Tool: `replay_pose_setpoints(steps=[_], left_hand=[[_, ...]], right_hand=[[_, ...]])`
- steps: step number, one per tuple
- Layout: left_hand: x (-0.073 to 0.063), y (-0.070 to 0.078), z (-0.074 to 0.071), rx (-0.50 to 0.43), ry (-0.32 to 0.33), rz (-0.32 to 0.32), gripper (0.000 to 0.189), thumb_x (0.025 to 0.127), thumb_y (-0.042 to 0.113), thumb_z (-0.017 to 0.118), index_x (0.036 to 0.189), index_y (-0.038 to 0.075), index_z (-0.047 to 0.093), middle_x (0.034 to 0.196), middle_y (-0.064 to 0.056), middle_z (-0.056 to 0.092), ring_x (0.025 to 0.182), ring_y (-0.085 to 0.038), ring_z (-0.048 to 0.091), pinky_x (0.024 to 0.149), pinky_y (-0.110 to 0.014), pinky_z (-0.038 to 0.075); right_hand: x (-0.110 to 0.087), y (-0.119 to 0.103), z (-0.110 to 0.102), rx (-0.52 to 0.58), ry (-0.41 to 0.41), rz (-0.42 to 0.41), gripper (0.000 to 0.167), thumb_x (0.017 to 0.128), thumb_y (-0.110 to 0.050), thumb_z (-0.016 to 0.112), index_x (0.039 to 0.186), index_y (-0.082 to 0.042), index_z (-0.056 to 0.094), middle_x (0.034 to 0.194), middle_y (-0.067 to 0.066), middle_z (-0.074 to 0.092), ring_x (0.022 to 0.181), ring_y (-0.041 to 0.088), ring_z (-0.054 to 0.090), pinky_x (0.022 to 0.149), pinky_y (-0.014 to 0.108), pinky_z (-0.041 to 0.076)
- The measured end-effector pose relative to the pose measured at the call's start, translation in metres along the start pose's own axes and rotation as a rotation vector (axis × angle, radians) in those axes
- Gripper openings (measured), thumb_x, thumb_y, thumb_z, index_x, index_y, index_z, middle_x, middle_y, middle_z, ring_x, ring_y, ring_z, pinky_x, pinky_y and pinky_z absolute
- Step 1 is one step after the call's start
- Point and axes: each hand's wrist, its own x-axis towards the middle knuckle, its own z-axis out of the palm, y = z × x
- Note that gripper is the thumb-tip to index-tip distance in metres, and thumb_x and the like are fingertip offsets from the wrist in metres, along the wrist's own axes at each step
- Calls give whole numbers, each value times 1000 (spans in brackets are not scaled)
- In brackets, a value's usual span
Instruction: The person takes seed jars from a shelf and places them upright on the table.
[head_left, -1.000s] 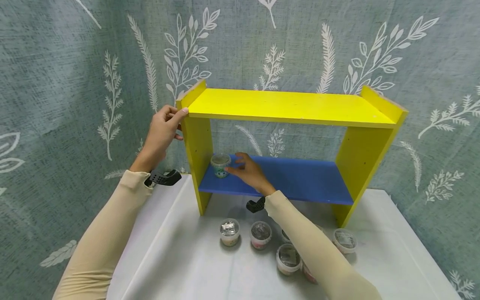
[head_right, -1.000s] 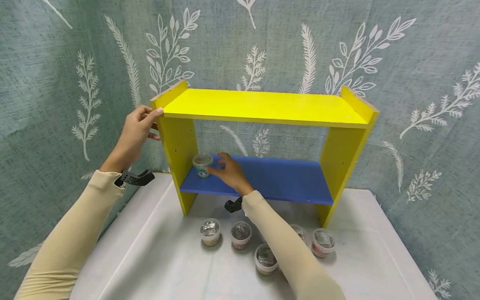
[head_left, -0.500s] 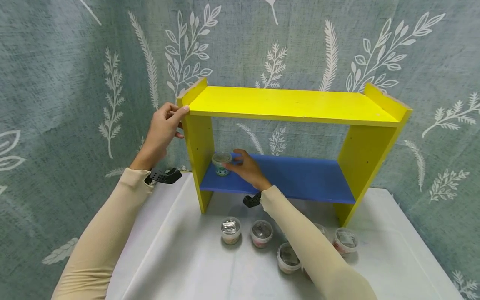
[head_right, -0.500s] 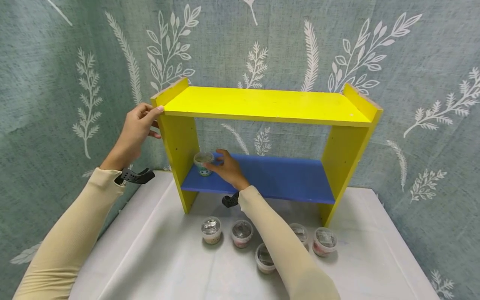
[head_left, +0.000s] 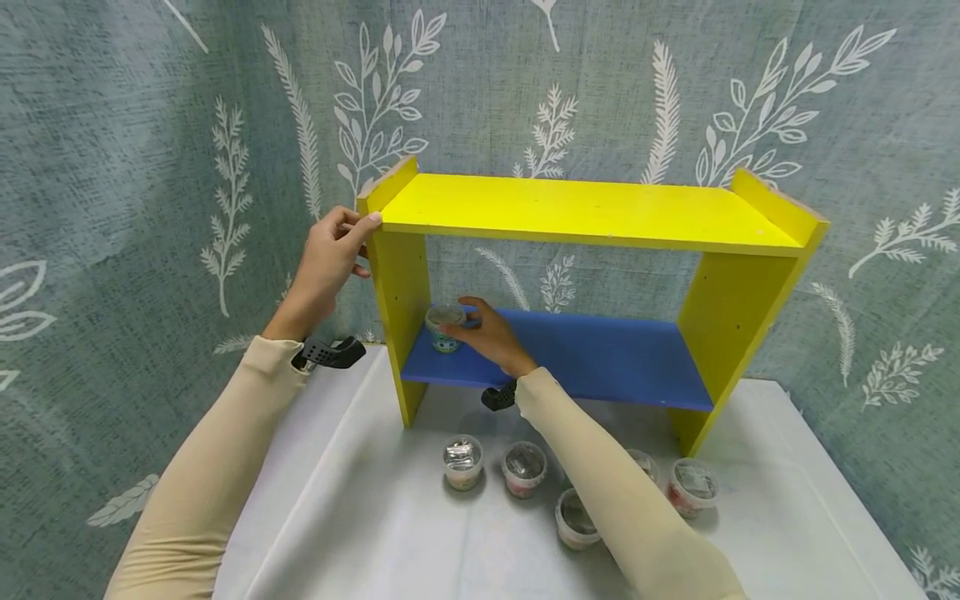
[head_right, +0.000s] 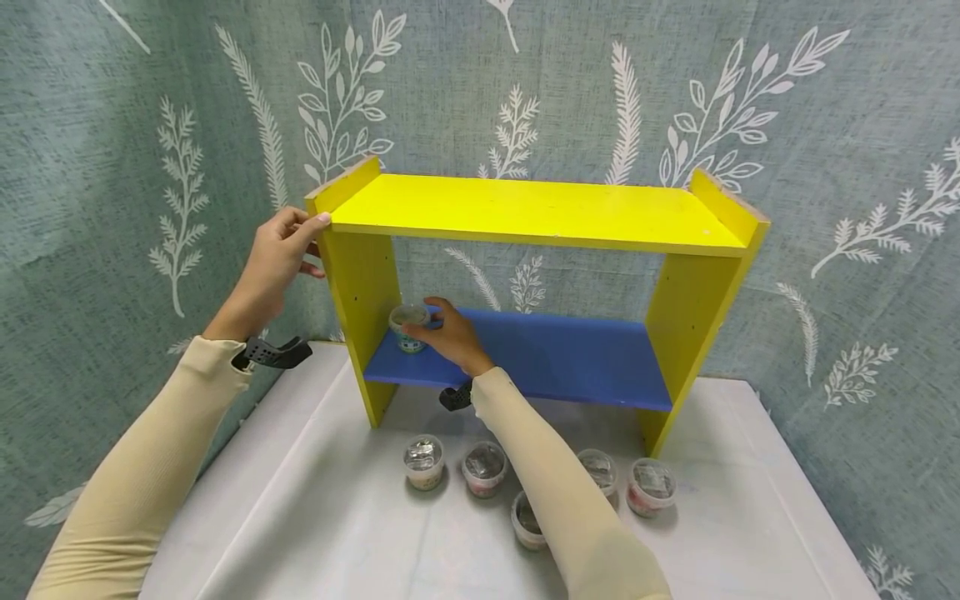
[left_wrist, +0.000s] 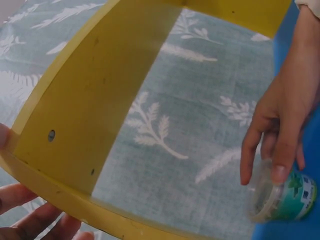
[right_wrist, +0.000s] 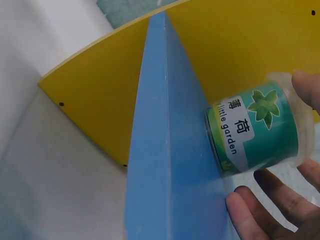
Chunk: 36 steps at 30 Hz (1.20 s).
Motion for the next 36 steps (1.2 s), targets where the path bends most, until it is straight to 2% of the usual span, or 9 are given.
replay_pose_setpoints(steps=[6,12,19,28,36], left_hand=[[0,0,-1,5,-4,-3,45,101,54,59,117,12,56,110,-6,57,93,-23,56,65,-28,56],[-1,0,-1,7,-11,-10,44,102,52,58,119,12,56,111,-6,56,93,-23,55,66,-29,56],[-1,0,-1,-1,-13,-3,44,102,52,58,118,11,56,111,-6,57,94,-23,56,66,-29,56],[-1,0,-1,-2,-7,3,46,100,56,59,117,13,57,110,-7,57,94,-24,57,67,-31,57],[-1,0,-1,-7,-9,9,46,101,55,58,117,12,57,111,-7,57,95,-24,57,66,-28,56]], right_hand=[[1,-2,4,3,-9,-1,69,95,-49,72,154,-25,43,150,10,48,126,24,57,96,48,54],[-1,-2,6,19,13,-19,66,96,-44,73,151,-20,46,146,11,52,122,23,59,94,46,54],[-2,-9,8,-20,-4,-15,68,97,-43,72,155,-21,43,143,9,54,119,22,58,91,43,55],[-2,-11,9,-46,-19,-9,74,95,-45,74,155,-16,42,124,8,61,105,22,61,85,41,55],[-6,-13,6,-17,-12,-15,74,94,-41,76,153,-11,42,129,9,59,106,23,61,86,41,55]])
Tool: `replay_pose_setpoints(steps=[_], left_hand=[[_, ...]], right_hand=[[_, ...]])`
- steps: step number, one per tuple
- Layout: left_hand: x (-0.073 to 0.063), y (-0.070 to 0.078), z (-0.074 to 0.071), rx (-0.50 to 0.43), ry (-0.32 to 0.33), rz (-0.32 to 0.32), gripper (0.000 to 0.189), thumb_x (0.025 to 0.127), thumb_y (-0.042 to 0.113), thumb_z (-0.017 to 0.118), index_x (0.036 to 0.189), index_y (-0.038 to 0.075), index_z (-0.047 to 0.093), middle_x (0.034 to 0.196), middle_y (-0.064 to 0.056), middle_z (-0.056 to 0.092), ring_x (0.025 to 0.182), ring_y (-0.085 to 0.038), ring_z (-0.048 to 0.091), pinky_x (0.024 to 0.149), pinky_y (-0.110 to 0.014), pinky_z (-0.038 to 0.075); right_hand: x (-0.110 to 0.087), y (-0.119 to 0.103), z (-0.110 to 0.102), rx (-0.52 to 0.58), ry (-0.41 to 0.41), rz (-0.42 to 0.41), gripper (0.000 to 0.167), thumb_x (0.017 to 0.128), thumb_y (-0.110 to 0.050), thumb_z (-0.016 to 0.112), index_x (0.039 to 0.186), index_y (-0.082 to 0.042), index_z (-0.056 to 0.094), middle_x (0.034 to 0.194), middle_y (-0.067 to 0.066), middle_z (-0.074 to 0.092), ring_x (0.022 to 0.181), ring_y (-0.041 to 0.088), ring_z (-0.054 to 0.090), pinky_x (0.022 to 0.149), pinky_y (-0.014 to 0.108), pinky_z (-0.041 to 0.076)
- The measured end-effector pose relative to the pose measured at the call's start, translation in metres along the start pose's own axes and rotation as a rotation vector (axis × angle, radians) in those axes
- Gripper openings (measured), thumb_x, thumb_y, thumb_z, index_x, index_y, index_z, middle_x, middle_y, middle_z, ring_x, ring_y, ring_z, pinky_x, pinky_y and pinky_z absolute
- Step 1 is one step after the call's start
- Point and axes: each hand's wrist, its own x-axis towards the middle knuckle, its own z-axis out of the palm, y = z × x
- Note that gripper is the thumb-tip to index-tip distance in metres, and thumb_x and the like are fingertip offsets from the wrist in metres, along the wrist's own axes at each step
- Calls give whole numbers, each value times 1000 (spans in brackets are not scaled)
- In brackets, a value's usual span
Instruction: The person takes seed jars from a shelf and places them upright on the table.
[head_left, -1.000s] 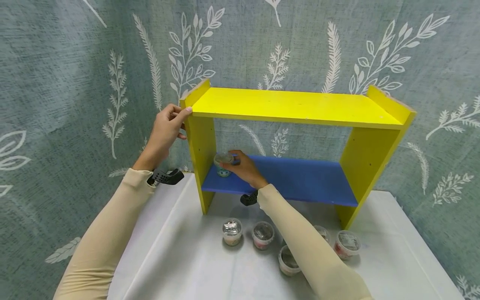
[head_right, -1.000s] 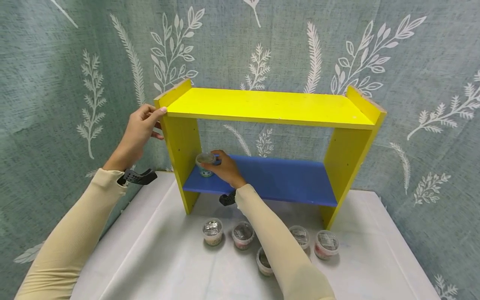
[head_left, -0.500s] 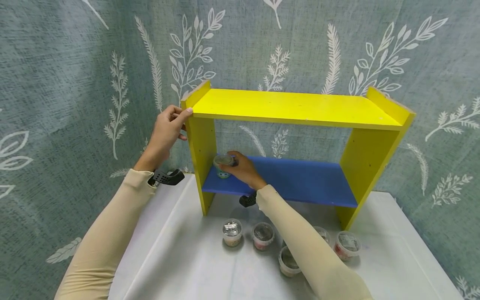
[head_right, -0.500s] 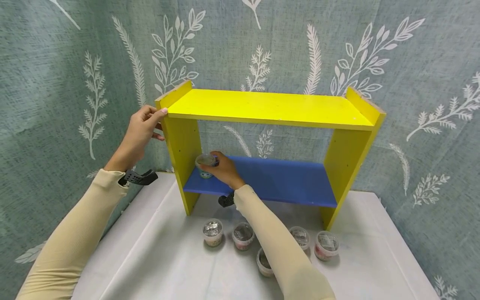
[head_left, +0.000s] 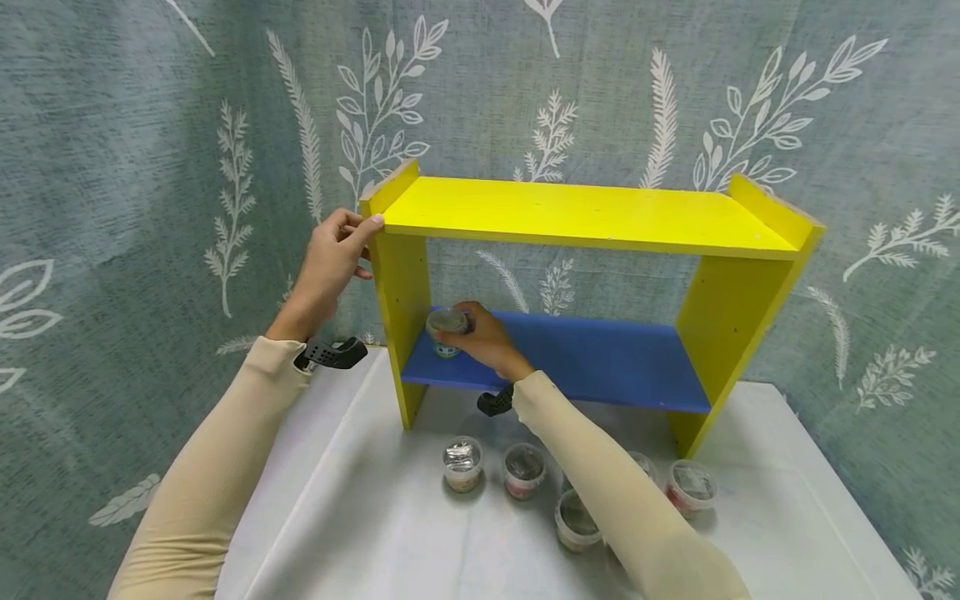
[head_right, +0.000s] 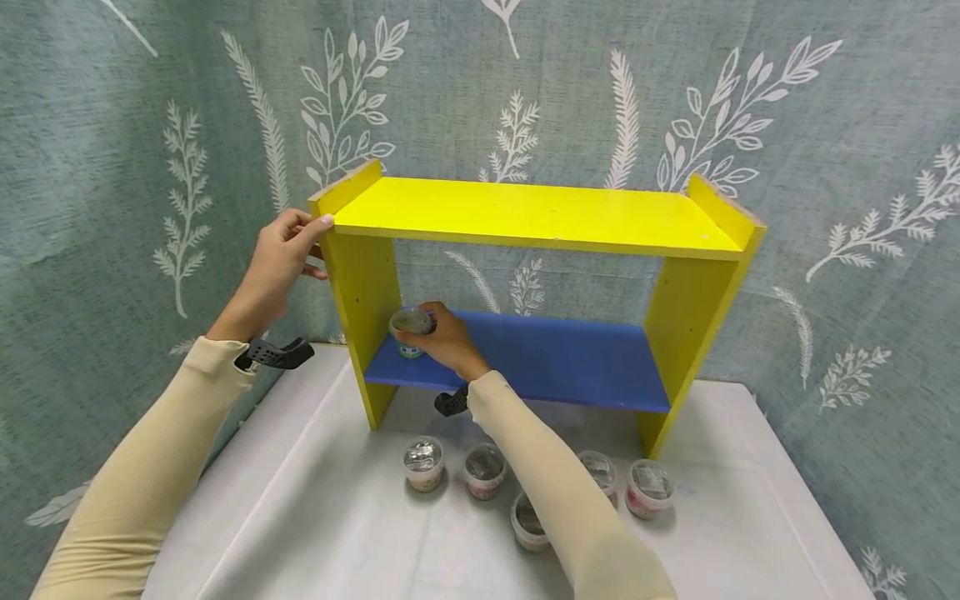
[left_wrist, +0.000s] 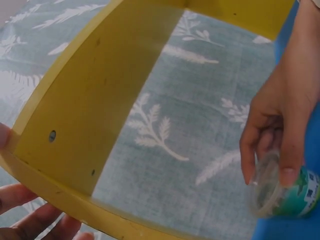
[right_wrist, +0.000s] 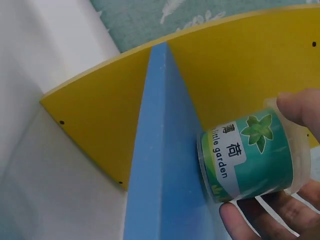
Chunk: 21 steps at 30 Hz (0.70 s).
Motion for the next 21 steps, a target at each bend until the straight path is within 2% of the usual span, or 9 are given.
replay_pose_setpoints(steps=[6,15,21], left_hand=[[-1,1,0,0,2,-7,45,101,54,58,117,13,57,112,-6,58,95,-24,57,67,-29,56],[-1,1,1,10,-4,7,45,102,52,59,119,11,56,111,-7,58,93,-24,58,66,-31,56],[0,0,0,1,0,1,47,100,56,59,117,13,57,111,-7,58,94,-24,58,66,-29,56]], right_hand=[[-5,-4,-6,2,4,-18,73,94,-41,76,153,-11,42,135,9,55,111,23,59,86,41,55],[-17,-8,-15,-49,-19,-12,74,94,-48,75,152,-15,44,145,7,52,120,22,58,93,44,54],[-26,-10,-21,-48,-12,-17,74,93,-48,75,152,-16,44,145,5,52,122,22,58,93,44,55]])
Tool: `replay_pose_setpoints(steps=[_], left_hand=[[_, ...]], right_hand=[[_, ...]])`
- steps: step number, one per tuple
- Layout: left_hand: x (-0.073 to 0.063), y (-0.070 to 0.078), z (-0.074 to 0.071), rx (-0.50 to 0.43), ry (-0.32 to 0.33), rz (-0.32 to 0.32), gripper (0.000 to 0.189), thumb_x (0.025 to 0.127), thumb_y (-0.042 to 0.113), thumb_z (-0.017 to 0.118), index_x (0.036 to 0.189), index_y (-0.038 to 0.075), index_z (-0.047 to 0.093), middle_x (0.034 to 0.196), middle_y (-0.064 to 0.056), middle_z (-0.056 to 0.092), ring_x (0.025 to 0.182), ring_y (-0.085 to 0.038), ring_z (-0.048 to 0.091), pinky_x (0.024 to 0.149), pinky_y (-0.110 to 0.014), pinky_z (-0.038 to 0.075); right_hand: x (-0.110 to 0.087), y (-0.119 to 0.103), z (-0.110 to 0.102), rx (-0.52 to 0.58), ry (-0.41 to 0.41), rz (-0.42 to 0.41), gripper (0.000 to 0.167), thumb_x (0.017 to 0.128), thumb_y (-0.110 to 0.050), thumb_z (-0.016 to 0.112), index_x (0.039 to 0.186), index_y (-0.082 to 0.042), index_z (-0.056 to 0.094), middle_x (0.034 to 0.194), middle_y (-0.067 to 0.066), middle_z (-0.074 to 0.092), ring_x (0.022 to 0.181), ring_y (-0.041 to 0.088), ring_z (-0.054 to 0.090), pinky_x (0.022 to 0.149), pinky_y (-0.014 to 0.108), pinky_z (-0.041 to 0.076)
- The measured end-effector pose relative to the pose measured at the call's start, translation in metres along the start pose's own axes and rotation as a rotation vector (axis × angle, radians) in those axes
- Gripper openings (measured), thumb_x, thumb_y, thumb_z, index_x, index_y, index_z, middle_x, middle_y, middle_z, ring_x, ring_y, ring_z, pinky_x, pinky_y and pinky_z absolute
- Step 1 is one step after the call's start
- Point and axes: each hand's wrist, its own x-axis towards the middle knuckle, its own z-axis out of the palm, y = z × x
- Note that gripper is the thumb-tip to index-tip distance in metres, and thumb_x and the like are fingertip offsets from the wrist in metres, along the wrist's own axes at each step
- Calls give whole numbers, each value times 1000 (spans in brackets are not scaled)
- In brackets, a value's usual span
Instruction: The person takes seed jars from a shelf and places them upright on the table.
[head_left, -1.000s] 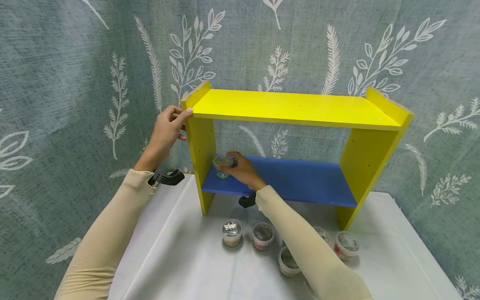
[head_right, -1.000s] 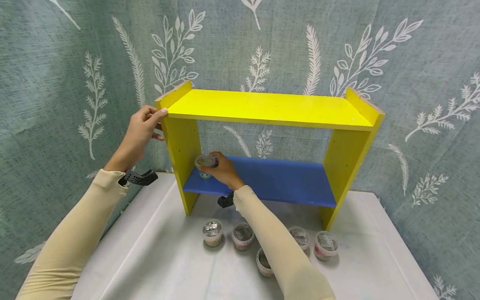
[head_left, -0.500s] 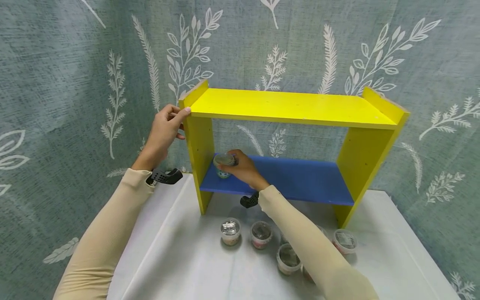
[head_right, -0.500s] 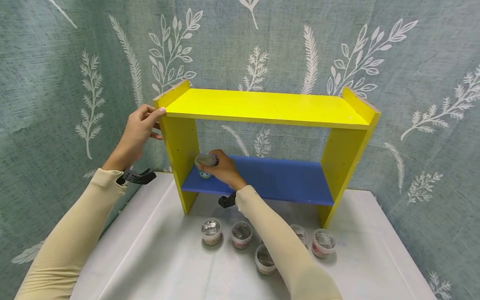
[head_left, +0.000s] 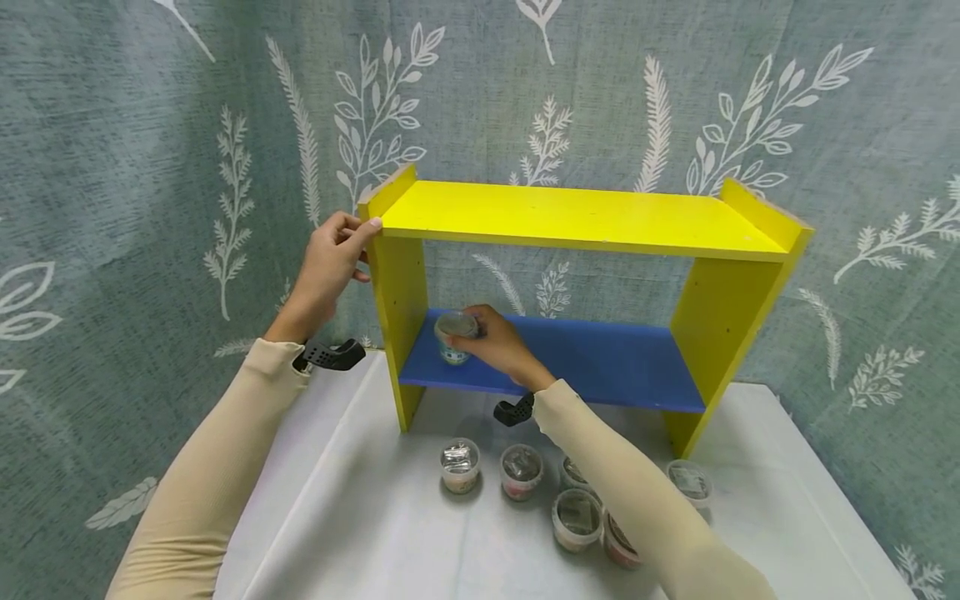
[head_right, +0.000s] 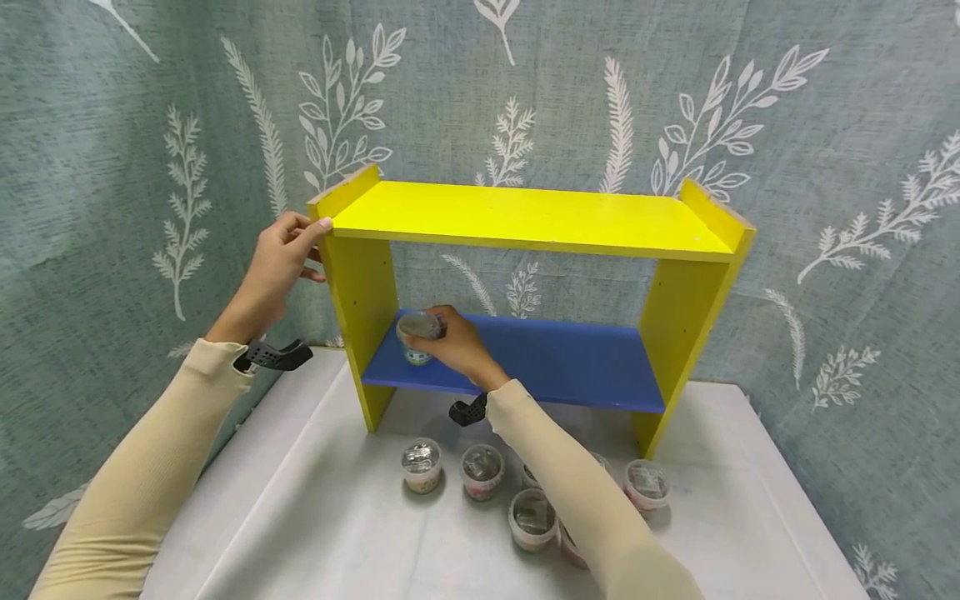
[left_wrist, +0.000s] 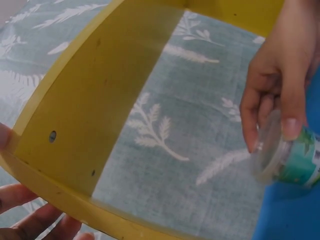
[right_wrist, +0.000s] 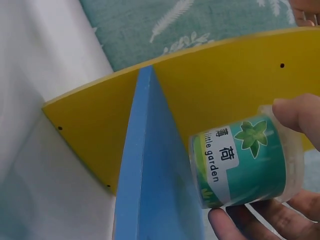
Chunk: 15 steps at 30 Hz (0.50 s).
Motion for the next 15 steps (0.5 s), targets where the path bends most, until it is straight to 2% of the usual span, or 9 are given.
replay_pose_setpoints(steps=[9,15], left_hand=[[-5,4,0,14,16,4,47,100,57,59,117,13,57,110,-7,58,94,-24,56,65,-28,56],[-8,8,1,25,24,-7,49,100,58,58,118,13,56,110,-7,58,94,-24,56,66,-28,56]], right_hand=[[-22,-3,-6,10,-5,-10,69,93,-44,76,149,-16,47,133,2,59,117,22,59,87,43,55],[-35,-5,-11,21,-4,-26,69,92,-44,78,148,-16,48,133,0,58,116,21,59,89,45,54]])
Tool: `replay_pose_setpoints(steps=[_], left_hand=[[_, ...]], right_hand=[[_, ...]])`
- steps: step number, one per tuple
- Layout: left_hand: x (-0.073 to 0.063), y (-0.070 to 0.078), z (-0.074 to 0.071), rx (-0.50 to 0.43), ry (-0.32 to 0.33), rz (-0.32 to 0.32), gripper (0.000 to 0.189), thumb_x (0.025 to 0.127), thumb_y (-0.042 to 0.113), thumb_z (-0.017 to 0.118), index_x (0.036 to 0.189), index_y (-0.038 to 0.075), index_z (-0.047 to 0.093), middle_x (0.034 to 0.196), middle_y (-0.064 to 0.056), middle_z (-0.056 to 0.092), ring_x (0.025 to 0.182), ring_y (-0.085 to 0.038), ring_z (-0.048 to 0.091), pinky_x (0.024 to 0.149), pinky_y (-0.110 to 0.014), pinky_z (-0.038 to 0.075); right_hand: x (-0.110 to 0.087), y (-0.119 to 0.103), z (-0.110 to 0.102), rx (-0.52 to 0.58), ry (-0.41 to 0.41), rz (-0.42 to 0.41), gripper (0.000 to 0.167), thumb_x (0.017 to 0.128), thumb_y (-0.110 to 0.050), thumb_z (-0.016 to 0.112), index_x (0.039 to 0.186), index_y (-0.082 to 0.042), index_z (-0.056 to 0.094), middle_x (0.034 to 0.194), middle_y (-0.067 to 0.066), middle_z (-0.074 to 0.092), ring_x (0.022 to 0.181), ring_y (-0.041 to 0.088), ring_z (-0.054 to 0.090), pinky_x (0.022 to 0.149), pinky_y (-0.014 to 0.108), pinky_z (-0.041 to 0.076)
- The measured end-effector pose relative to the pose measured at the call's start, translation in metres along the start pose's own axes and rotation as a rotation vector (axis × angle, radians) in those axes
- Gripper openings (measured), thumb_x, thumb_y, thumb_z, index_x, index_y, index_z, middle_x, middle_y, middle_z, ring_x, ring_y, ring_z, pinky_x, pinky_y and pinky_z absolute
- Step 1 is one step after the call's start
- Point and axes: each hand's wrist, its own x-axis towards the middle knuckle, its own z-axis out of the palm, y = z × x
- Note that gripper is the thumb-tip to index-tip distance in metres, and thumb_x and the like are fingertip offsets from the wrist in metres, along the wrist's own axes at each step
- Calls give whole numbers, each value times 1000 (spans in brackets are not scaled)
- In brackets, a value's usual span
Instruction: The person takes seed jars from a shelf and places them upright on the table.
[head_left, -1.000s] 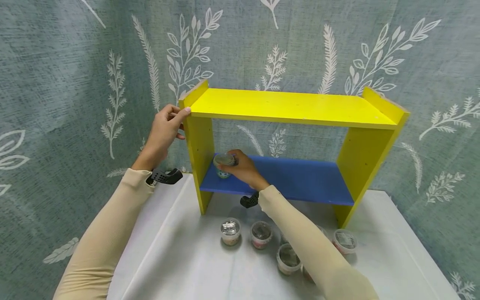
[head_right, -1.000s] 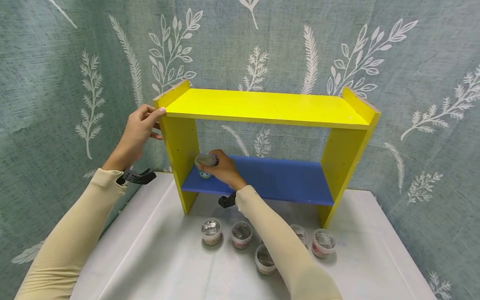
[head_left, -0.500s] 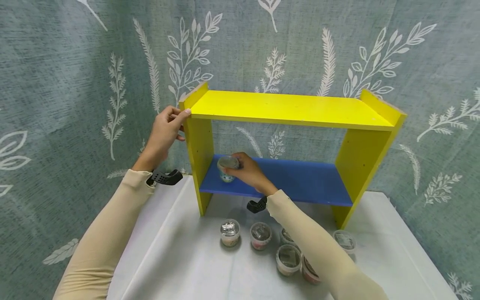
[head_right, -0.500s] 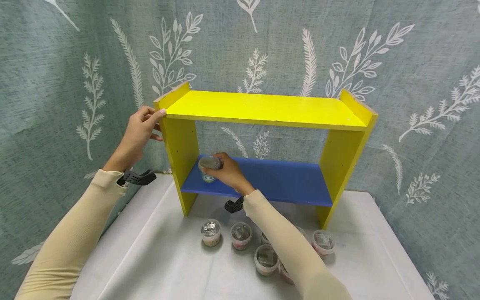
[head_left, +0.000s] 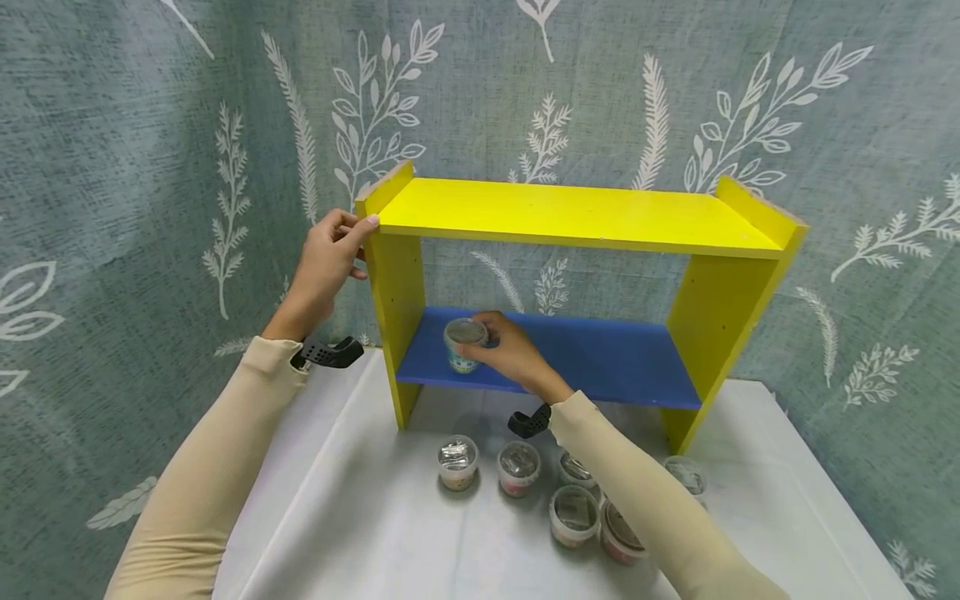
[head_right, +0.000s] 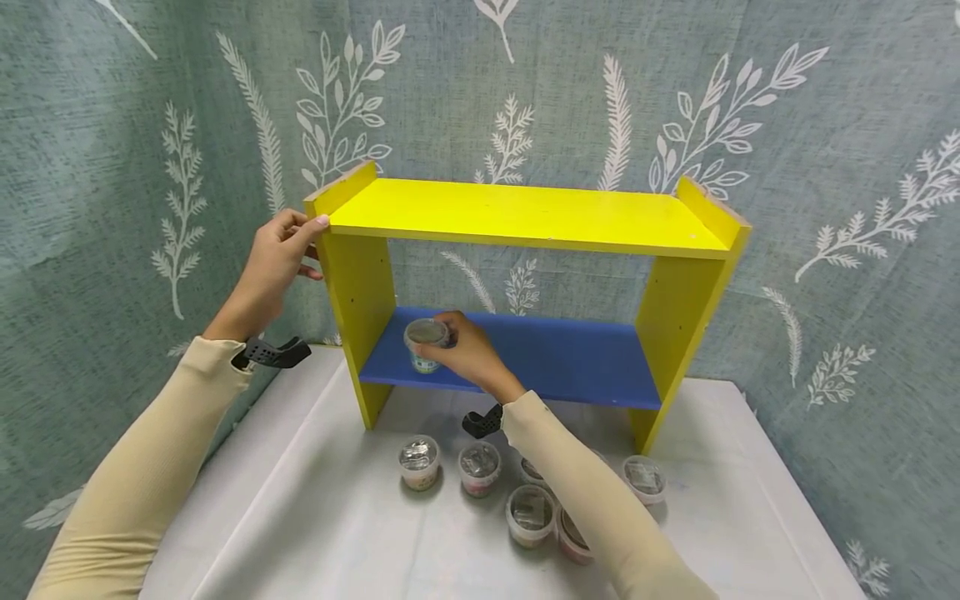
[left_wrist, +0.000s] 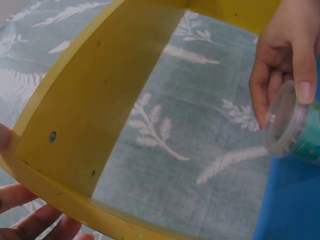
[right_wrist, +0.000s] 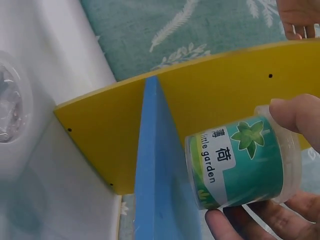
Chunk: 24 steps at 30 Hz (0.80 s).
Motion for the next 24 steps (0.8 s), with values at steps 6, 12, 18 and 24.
replay_pose_setpoints(steps=[6,12,18,24], left_hand=[[4,-3,-1,5,-6,-3,48,100,59,58,117,13,56,111,-7,58,94,-24,57,67,-28,56],[5,-4,-2,-2,-7,4,47,100,58,58,116,14,56,110,-7,59,94,-23,57,67,-30,57],[5,-4,-3,3,-8,10,48,100,58,58,117,13,56,111,-7,58,94,-24,57,67,-29,56],[4,-4,-3,13,-14,10,49,100,58,57,118,13,56,111,-7,58,95,-24,57,69,-31,57]], right_hand=[[-4,1,0,-43,16,6,70,90,-45,80,146,-16,51,131,0,60,115,20,59,93,44,53],[-9,4,0,-54,27,5,66,90,-43,81,144,-16,53,128,-1,62,115,19,59,96,44,51],[-16,4,0,-49,24,10,65,89,-40,82,143,-18,53,127,-1,63,113,19,60,92,42,53],[-26,2,-1,-29,25,-1,64,89,-38,82,142,-17,54,126,0,64,112,20,60,90,42,53]])
